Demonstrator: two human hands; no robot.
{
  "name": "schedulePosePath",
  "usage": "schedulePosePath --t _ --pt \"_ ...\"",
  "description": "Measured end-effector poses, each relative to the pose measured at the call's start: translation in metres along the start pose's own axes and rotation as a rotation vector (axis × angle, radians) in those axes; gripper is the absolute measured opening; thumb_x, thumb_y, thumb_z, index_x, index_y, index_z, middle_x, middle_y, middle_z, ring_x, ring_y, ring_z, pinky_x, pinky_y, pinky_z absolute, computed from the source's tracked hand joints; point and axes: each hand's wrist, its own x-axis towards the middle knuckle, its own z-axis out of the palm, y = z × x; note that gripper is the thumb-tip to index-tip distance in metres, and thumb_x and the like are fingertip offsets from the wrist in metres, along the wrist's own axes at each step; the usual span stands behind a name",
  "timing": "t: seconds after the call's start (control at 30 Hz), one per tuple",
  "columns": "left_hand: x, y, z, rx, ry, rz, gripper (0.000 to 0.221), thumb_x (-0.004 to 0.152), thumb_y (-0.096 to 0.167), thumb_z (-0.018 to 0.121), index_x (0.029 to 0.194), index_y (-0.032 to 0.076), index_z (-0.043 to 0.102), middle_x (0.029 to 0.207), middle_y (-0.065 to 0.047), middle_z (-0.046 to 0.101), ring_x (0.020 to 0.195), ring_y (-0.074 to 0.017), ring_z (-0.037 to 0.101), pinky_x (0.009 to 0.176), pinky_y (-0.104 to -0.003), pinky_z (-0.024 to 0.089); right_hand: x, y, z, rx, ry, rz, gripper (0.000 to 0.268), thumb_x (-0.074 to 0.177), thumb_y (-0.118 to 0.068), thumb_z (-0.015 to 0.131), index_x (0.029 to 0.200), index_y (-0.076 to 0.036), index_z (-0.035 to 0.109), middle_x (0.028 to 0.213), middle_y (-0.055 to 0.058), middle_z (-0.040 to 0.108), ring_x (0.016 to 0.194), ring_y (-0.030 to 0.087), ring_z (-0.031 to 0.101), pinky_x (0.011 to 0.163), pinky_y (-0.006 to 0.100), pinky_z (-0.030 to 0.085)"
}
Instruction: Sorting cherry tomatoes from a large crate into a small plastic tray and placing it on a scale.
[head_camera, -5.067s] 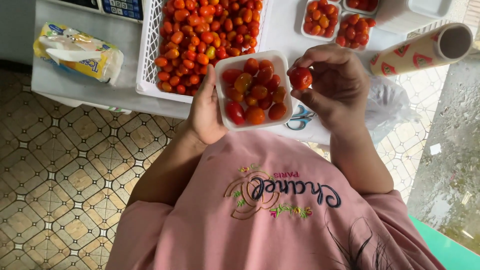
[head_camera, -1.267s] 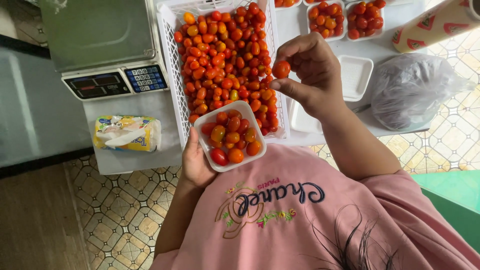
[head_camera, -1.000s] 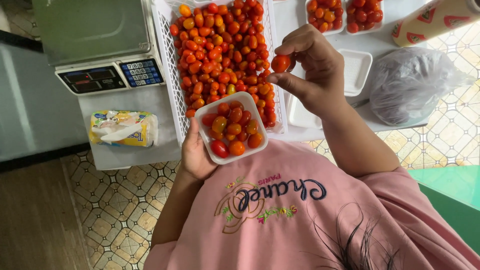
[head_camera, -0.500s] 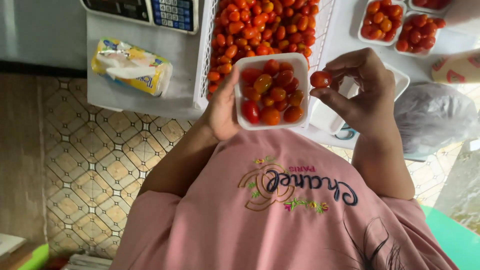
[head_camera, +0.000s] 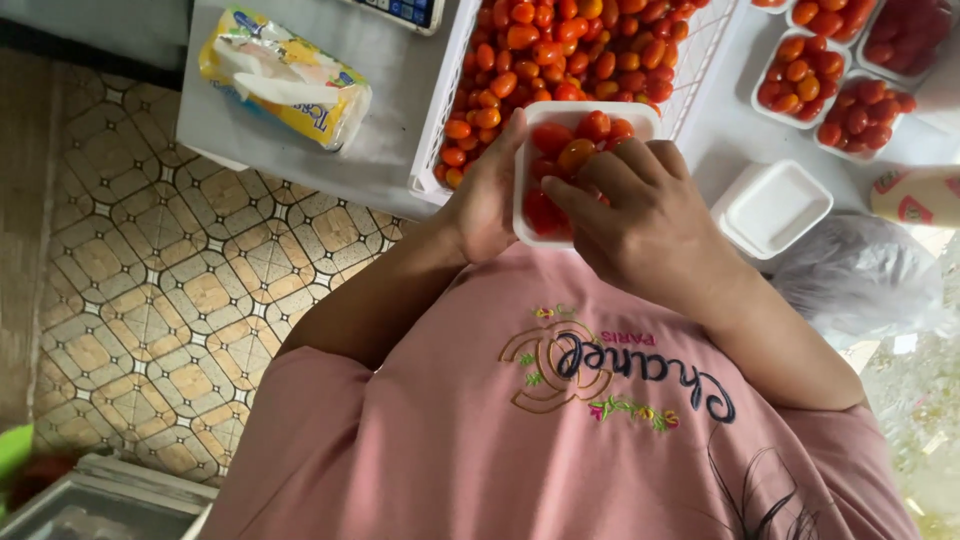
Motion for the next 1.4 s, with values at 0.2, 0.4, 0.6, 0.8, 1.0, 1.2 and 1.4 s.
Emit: schedulePosePath --t 0.2,0.4,0.6,0.8,1.0,1.2,1.4 --pt "-0.012 0.009 0.008 -0.081 -0.136 0.03 0.078 0.1 0.062 0.06 0.151 0.004 0.05 0.143 -0.018 0.061 0.135 -0.0322 0.058 0.118 -0.059 0.044 0.006 0.016 0.001 0.267 0.025 0.052 0.035 0.099 0.003 0.071 0.134 -0.001 0.069 0.113 0.018 0.058 0.103 0.035 0.056 0.091 0.045 0.043" --pt "-0.023 0.053 0.024 -0.041 0.281 0.151 0.09 0.085 0.057 0.051 0.157 0.004 0.038 0.159 -0.022 0.043 0.149 -0.0411 0.042 0.122 -0.062 0.038 0.024 0.074 0.053 1.07 0.167 0.59 0.036 0.109 0.0 0.052 0.145 0.003 0.049 0.13 0.015 0.055 0.11 0.026 0.062 0.087 0.032 0.058" --pt "-0.032 0.133 -0.018 -0.033 0.316 0.21 0.075 0.091 0.062 0.055 0.139 0.005 0.056 0.122 -0.018 0.062 0.109 -0.0364 0.062 0.099 -0.054 0.053 0.086 0.081 0.127 1.734 0.02 0.855 0.039 0.103 -0.024 0.053 0.135 -0.001 0.058 0.111 0.015 0.069 0.094 0.029 0.074 0.075 0.042 0.064" --pt "-0.03 0.258 -0.037 -0.001 0.313 0.196 0.066 0.095 0.065 0.059 0.124 0.006 0.067 0.084 -0.013 0.072 0.069 -0.0283 0.075 0.071 -0.042 0.065 0.175 0.093 0.203 1.679 0.18 0.976 0.035 0.103 -0.004 0.049 0.138 -0.003 0.055 0.107 0.019 0.067 0.086 0.03 0.075 0.068 0.046 0.065" --pt "0.001 0.354 -0.058 0.176 0.463 0.21 0.066 0.096 0.064 0.058 0.123 0.004 0.064 0.087 -0.014 0.07 0.074 -0.028 0.076 0.071 -0.043 0.066 0.274 0.125 0.247 1.625 0.285 1.079 0.037 0.104 -0.007 0.052 0.141 -0.008 0.056 0.11 0.012 0.068 0.088 0.023 0.073 0.072 0.04 0.064" --pt "0.049 0.428 -0.168 0.669 0.593 0.119 0.093 0.091 0.079 0.05 0.159 0.02 0.025 0.148 -0.025 0.048 0.125 -0.0439 0.063 0.093 -0.065 0.057 0.323 0.191 0.304 1.45 0.306 1.153 0.035 0.106 -0.012 0.051 0.14 -0.019 0.056 0.119 0.007 0.068 0.101 0.021 0.073 0.078 0.037 0.064" --pt "0.1 0.477 -0.172 1.26 0.816 0.094 0.111 0.073 0.087 0.021 0.152 0.012 0.046 0.158 -0.021 0.038 0.148 -0.0371 0.04 0.118 -0.057 0.035 0.377 0.214 0.302 1.27 0.248 1.416 0.03 0.103 -0.011 0.046 0.13 -0.015 0.059 0.114 0.012 0.07 0.103 0.03 0.075 0.081 0.04 0.068"
